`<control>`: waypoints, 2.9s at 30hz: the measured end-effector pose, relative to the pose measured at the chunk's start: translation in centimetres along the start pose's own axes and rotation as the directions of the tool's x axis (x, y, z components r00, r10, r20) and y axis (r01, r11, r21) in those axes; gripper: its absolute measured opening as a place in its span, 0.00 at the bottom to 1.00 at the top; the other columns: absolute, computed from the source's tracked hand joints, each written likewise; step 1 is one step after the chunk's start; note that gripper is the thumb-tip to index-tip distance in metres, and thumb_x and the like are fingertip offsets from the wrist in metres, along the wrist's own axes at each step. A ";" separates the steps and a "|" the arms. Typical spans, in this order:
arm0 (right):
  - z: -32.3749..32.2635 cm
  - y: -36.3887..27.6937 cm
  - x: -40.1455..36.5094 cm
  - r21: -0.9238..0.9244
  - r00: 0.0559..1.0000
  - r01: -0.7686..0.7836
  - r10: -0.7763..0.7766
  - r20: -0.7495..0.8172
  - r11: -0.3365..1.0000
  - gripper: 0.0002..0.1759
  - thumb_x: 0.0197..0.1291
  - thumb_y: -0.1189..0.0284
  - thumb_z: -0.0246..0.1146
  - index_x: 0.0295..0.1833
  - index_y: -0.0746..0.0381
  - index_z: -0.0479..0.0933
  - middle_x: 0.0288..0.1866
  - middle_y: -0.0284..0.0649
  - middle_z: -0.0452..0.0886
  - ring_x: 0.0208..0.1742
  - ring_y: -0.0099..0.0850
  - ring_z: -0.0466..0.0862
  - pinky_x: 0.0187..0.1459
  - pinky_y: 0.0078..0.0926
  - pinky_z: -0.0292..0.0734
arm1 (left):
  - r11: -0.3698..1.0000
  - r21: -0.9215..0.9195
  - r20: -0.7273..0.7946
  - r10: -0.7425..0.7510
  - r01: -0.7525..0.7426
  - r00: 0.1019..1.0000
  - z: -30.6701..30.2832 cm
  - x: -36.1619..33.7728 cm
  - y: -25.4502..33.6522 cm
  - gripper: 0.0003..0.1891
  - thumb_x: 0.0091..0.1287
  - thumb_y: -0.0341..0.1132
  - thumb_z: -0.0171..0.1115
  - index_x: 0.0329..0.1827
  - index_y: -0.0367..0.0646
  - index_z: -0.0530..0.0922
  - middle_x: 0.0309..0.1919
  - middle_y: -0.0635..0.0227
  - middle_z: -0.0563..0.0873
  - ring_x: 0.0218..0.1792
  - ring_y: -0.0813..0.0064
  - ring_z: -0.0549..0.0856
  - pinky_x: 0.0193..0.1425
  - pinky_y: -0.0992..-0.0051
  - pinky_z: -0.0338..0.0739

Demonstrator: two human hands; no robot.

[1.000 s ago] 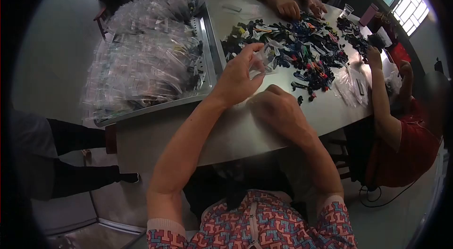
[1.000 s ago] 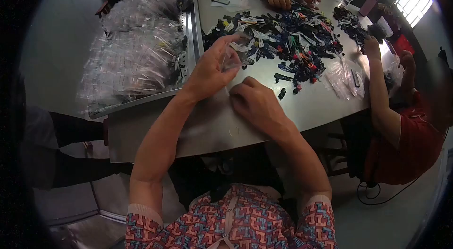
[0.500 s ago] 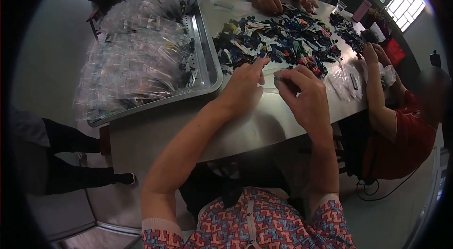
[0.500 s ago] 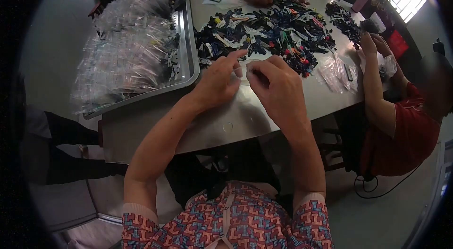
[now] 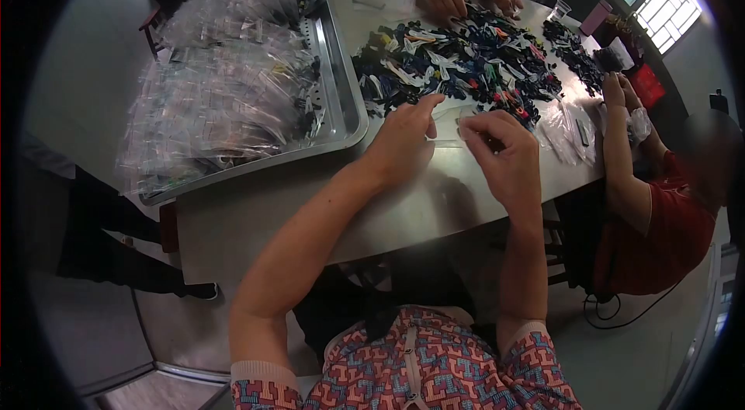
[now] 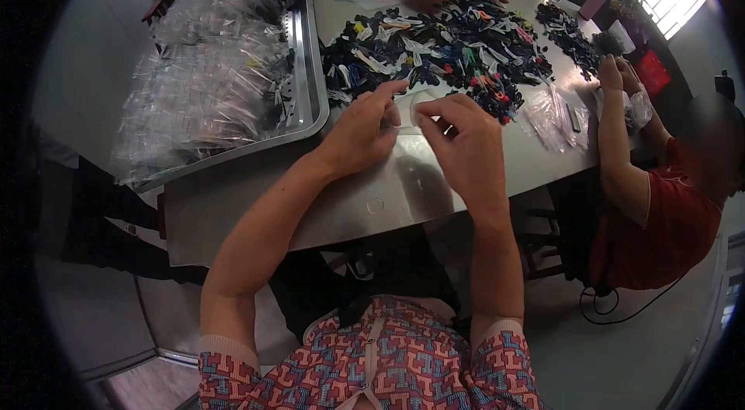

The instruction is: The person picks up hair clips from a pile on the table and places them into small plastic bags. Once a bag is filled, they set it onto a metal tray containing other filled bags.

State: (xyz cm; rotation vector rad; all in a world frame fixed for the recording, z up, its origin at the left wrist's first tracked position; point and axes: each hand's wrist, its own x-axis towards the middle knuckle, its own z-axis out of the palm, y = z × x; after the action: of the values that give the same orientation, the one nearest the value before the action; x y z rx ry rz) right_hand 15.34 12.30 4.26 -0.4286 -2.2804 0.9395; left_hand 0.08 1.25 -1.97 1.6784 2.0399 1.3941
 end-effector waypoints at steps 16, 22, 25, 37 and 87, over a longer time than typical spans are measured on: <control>-3.0 9.1 0.7 -0.315 0.997 -0.071 0.054 -0.062 0.946 0.10 0.61 0.71 0.69 0.45 0.64 0.85 0.40 0.41 0.83 0.36 0.33 0.85 0.41 0.31 0.79 | 0.995 -0.081 -0.021 -0.064 0.062 0.998 -0.4 0.2 -0.4 0.34 0.60 0.24 0.64 0.73 0.42 0.67 0.38 0.68 0.81 0.32 0.76 0.80 0.40 0.73 0.77; -2.9 9.5 1.6 -0.481 0.996 0.085 -0.080 0.030 0.873 0.08 0.59 0.73 0.70 0.43 0.63 0.84 0.40 0.41 0.82 0.37 0.35 0.84 0.41 0.33 0.78 | 0.996 -0.074 -0.041 -0.058 0.055 0.997 -0.3 0.2 -0.7 0.34 0.61 0.24 0.64 0.73 0.41 0.67 0.38 0.68 0.82 0.32 0.76 0.80 0.41 0.74 0.78; -3.2 9.2 2.3 -0.444 0.993 0.116 -0.095 0.069 0.888 0.07 0.59 0.72 0.71 0.40 0.64 0.83 0.39 0.41 0.82 0.38 0.37 0.84 0.42 0.34 0.78 | 0.995 -0.074 -0.039 -0.067 0.064 0.997 -0.4 0.3 -0.4 0.34 0.61 0.24 0.64 0.73 0.41 0.67 0.38 0.68 0.82 0.33 0.75 0.80 0.41 0.74 0.78; -2.3 10.1 3.6 -0.550 0.998 0.029 0.003 0.058 0.834 0.09 0.59 0.70 0.69 0.42 0.63 0.82 0.39 0.43 0.84 0.43 0.41 0.84 0.49 0.38 0.78 | 0.992 -0.101 -0.043 -0.080 0.075 0.996 -0.6 0.3 0.1 0.32 0.58 0.22 0.63 0.69 0.35 0.68 0.37 0.58 0.85 0.43 0.56 0.82 0.52 0.59 0.76; 2.2 9.7 7.3 -0.452 0.995 0.095 -0.101 0.012 0.887 0.11 0.59 0.70 0.68 0.47 0.55 0.87 0.45 0.40 0.83 0.53 0.43 0.81 0.57 0.39 0.76 | 0.834 -0.542 -0.147 -0.211 0.100 0.966 -0.7 1.4 -0.1 0.33 0.64 0.17 0.63 0.73 0.38 0.63 0.49 0.65 0.78 0.53 0.77 0.81 0.60 0.78 0.75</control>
State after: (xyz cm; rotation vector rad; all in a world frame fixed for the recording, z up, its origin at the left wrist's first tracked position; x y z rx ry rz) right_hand 9.00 21.60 -0.80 -0.5051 -2.4788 0.3428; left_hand -0.94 2.04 -1.08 1.1466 1.6058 1.9065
